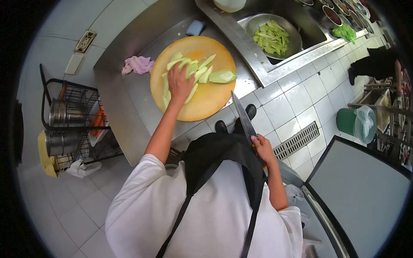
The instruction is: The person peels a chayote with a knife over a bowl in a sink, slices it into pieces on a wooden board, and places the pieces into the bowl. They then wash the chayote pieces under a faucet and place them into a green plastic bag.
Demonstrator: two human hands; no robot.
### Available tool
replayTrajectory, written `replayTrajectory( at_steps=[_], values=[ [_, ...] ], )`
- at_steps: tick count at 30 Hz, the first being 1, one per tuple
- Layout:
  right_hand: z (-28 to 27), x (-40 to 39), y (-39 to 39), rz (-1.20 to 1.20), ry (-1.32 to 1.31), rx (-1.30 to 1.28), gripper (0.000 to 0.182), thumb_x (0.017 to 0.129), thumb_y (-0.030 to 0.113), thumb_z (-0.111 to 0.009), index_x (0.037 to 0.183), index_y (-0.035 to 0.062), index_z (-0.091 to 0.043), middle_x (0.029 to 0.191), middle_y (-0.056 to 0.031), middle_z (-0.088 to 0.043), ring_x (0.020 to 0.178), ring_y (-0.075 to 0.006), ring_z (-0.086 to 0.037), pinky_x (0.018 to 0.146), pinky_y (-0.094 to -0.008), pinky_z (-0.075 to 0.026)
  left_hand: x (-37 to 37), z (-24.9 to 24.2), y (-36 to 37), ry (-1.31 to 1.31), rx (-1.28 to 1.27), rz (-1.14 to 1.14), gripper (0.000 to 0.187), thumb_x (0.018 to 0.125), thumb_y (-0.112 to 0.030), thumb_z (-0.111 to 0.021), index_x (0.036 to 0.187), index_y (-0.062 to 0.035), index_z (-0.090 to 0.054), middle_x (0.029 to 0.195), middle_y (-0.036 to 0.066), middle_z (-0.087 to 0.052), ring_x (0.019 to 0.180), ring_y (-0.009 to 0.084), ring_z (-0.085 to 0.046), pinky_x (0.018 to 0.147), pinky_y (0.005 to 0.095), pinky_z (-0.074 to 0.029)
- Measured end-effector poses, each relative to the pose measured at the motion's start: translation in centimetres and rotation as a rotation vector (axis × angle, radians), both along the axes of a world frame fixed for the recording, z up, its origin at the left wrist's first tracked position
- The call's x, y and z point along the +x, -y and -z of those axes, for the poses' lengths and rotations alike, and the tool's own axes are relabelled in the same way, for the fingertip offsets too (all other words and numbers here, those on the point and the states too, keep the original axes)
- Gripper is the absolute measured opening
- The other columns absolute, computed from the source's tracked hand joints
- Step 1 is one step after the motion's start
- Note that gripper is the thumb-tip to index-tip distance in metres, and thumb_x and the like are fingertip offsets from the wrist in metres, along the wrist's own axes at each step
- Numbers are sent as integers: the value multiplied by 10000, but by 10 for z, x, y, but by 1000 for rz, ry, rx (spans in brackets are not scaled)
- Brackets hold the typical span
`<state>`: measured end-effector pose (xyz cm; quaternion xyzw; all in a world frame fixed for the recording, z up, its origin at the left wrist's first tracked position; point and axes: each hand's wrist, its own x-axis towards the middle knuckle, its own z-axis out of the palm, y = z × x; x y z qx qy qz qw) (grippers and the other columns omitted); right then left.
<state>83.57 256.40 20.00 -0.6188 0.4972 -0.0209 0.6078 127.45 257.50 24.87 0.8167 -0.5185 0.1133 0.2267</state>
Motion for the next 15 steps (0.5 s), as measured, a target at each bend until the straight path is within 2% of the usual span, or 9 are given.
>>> replayTrajectory(
  at_steps=[4,7,10,13,15],
  values=[
    [-22,1,3,133,16,126,335,1024,337,-590,828,67,-559,667,25,-476,599,-66,-443,527,-267,-356,-40,19,43,-137,119,378,526,799,-303,-779,1242,-50,-651,1290,174,-573,1231,354,-519,1074,466,-388],
    [-13,-6,7,215,68,210,318,1026,350,-584,842,93,-549,656,25,-493,523,-78,-456,473,-258,-353,-53,40,70,-244,249,405,514,810,-285,-784,1262,-81,-646,1272,131,-609,1240,328,-531,1081,465,-385],
    [-3,-10,11,282,139,209,302,1026,355,-581,860,105,-545,640,26,-503,469,-86,-452,427,-255,-352,-50,30,79,-281,377,564,523,806,-267,-786,1287,-129,-635,1224,108,-635,1196,325,-566,1060,440,-412],
    [3,-3,16,318,112,121,338,1023,352,-587,833,78,-535,605,11,-498,476,-90,-483,443,-271,-384,-48,30,77,-382,493,657,510,818,-210,-773,1304,-166,-622,1192,98,-645,1149,322,-599,1015,428,-453],
    [-4,9,21,254,69,49,317,1022,341,-589,855,77,-538,622,16,-495,466,-88,-461,431,-267,-386,-51,30,67,-424,462,635,483,806,-149,-759,1269,-139,-623,1138,103,-660,1111,333,-618,969,433,-479]
  ],
)
